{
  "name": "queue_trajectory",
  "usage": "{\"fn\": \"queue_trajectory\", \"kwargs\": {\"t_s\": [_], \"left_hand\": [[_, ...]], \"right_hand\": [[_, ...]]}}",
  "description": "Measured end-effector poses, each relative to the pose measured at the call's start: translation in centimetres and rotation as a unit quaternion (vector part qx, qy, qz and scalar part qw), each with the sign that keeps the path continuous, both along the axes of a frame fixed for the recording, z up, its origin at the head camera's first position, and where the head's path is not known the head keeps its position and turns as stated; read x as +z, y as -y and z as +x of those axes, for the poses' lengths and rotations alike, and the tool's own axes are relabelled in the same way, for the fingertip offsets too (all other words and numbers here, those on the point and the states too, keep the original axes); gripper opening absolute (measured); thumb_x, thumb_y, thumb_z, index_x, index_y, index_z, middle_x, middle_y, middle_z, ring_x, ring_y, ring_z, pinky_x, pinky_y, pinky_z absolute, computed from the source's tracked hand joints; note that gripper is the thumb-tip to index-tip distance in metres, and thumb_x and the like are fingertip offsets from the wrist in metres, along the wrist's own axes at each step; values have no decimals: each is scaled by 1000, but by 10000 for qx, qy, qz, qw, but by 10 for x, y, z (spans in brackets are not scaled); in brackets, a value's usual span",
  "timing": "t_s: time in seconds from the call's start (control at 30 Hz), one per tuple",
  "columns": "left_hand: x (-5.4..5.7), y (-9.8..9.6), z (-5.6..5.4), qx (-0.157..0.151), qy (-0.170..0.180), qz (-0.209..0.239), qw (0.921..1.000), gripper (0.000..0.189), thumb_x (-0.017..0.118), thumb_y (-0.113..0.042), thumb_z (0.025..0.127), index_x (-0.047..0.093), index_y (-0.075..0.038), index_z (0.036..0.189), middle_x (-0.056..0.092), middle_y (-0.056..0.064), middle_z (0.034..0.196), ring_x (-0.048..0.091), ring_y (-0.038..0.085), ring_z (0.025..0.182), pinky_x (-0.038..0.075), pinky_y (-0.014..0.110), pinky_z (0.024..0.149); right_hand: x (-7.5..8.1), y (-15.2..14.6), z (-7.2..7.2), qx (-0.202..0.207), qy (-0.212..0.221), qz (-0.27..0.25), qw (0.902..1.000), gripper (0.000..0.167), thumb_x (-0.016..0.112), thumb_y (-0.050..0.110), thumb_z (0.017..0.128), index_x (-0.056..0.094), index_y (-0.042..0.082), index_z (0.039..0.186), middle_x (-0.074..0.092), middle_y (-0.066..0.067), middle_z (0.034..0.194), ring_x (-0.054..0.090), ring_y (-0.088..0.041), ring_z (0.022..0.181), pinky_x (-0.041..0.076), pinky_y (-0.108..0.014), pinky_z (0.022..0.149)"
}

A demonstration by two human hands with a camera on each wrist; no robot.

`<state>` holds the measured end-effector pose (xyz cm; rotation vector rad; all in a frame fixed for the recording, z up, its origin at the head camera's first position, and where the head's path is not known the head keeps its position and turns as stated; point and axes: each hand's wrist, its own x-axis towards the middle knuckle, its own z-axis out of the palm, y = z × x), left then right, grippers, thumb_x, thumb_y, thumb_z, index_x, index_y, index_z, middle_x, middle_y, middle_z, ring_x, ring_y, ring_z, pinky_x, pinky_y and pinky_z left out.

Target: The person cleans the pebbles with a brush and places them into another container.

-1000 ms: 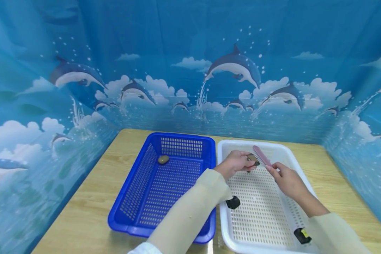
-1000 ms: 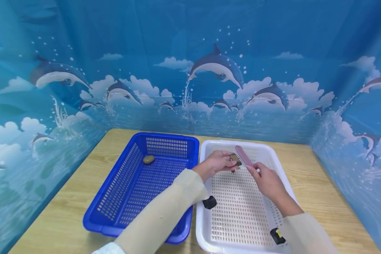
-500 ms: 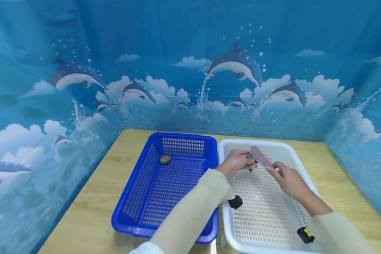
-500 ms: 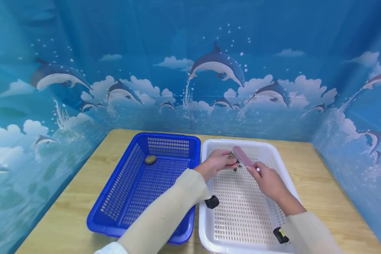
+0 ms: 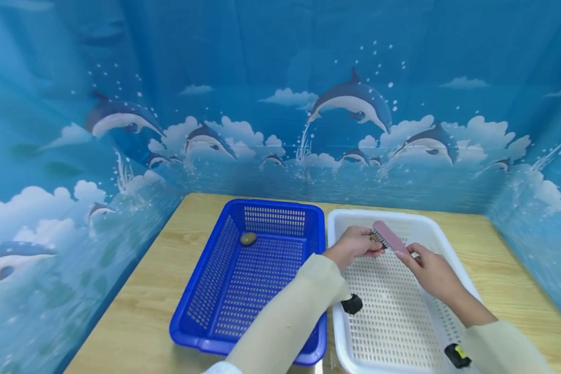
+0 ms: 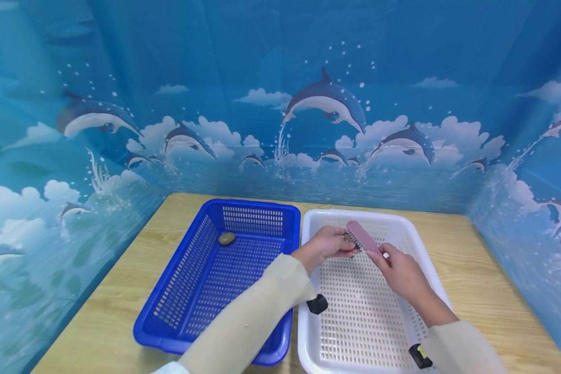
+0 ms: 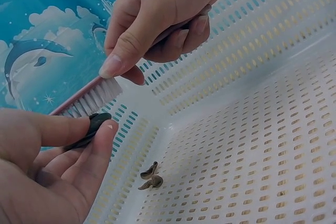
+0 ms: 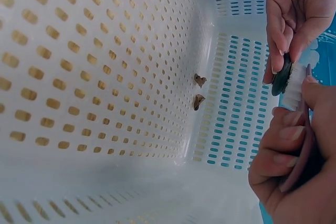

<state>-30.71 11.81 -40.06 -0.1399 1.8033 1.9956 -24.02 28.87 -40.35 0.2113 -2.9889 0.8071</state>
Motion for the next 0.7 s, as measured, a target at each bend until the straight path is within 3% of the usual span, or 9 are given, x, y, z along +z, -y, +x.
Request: {"fn": "queue_trajectory", "kwargs": {"t_s": [0.23,0.4,0.57,0.7], "left_hand": [[-3,1,-2,-317,-94,125,9994,50,63,14,86,48,12,134,70,20,85,71,32,90,60,28,72],[-4,1,-1,-571,-41,128,9983,49,63,12,87,49,9,134,70,20,87,71,31,89,60,30,73],[-3,2,0,-509,-191,40,9985,38,63,12,87,59,6,125,70,18,84,71,26,78,59,27,69],[0,2,1,-416,-181,37,9990,40,62,10,89,58,5,128,70,15,84,70,22,75,59,28,70]], "right_hand": [[0,1,1,-136,29,33,9999,52,41,48,103,55,-1,105,41,1,57,35,-12,49,31,-26,42],[0,0,2,-244,44,93,9997,52,40,48,103,56,-1,105,40,2,57,35,-12,49,31,-25,42],[2,0,1,-289,110,56,9995,54,39,49,103,56,-2,106,41,0,58,36,-13,50,31,-26,42],[3,0,0,-335,251,48,9991,57,37,51,103,55,-3,107,43,-1,59,38,-14,51,33,-27,43]]}}
